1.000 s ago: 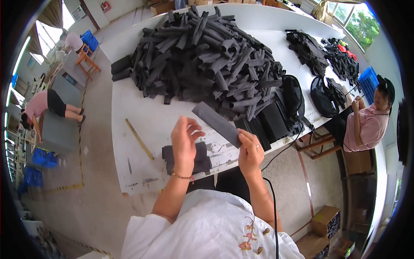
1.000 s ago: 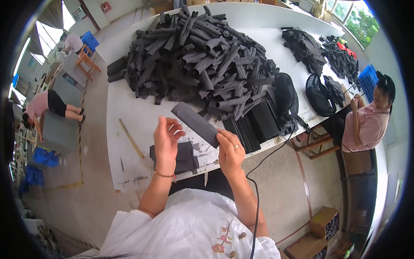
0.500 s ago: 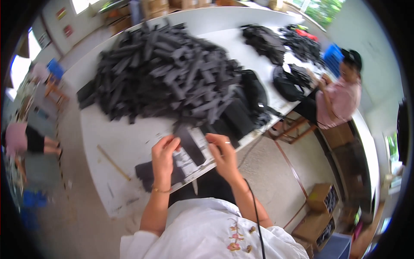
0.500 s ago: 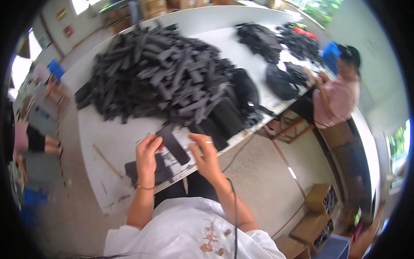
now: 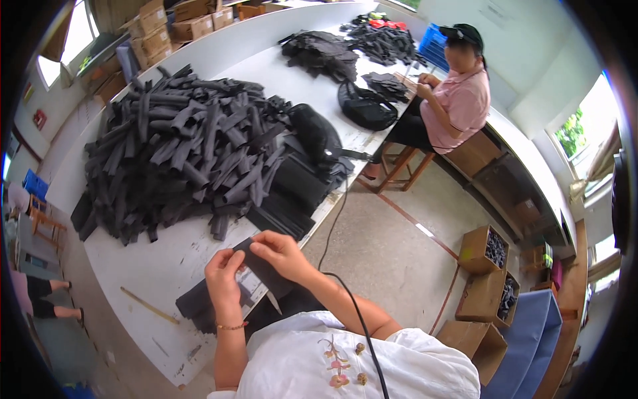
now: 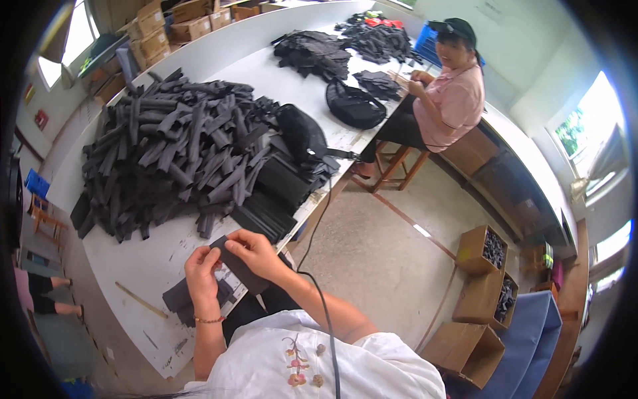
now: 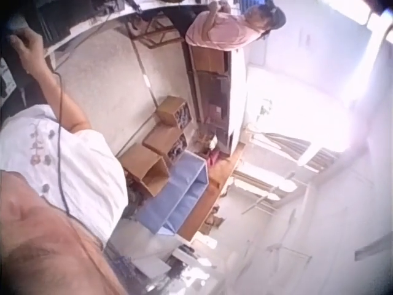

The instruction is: Assembling black foam components by peeling adhesive backing and sticking pieces together at a factory workbench.

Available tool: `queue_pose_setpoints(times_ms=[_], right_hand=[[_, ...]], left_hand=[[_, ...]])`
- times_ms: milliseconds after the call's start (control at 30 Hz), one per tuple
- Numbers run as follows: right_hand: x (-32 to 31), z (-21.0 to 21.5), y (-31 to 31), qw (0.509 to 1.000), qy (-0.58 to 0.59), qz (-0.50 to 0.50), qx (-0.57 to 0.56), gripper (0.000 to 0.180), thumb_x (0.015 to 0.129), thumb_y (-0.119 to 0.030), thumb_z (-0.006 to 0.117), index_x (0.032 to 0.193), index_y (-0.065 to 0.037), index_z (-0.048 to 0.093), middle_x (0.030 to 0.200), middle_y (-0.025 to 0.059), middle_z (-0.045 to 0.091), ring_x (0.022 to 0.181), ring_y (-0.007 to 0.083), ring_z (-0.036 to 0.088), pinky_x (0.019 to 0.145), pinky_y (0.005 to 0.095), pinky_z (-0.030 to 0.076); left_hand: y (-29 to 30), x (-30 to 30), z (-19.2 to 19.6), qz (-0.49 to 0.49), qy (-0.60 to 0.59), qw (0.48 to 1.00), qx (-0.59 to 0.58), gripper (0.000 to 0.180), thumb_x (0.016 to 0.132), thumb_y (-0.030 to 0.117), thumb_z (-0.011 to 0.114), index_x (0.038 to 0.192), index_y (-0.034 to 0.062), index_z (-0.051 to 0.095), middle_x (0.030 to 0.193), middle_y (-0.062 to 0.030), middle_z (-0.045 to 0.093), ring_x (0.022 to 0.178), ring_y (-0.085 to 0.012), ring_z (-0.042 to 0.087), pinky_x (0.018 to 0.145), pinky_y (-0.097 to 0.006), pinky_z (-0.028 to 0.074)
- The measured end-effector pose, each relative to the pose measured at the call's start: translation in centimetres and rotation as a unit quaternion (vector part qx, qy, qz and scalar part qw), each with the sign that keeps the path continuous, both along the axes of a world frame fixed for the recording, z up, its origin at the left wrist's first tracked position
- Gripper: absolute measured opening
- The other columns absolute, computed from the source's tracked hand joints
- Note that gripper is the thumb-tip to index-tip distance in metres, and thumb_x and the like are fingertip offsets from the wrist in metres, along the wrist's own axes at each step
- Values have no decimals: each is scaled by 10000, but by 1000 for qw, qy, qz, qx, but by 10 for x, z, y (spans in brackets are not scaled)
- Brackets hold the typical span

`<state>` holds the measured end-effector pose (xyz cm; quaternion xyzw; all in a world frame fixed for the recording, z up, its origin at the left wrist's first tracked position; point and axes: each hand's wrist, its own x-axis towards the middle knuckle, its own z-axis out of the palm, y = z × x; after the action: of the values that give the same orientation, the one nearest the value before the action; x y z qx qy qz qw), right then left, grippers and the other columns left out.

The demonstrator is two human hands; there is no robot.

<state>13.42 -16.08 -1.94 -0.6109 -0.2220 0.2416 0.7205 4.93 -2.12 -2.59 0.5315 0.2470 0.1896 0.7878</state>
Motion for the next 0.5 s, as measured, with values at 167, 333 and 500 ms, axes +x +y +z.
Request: queue_pose_setpoints(times_ms=[167, 333, 500], right_hand=[[-9, -10, 4, 999, 7, 31, 7, 250, 957, -201, 614, 1072, 21, 618, 947, 3, 632, 890, 61, 559, 797, 236, 471], [-7, -4, -3, 992, 98, 74, 30, 231, 968, -210, 598, 1054, 3, 625, 920, -23, 626, 859, 47, 549, 764, 217, 464], [-4, -10, 5, 1000, 22, 12, 2, 188, 942, -166, 625, 1008, 11, 630, 874, -41, 599, 829, 34, 513, 711, 211, 448]], left_hand=[[6, -11, -7, -17, -17, 996, -81, 117, 831, 16, 681, 928, -44, 653, 788, -54, 644, 642, -127, 570, 599, -232, 442], [7, -9, -14, -42, -20, 992, -116, 131, 855, 64, 691, 953, -14, 654, 813, -54, 654, 658, -131, 595, 594, -238, 455], [3, -2, 3, -19, 23, 998, 55, 222, 877, 206, 697, 932, -5, 654, 770, -4, 603, 684, -87, 527, 635, -219, 427]])
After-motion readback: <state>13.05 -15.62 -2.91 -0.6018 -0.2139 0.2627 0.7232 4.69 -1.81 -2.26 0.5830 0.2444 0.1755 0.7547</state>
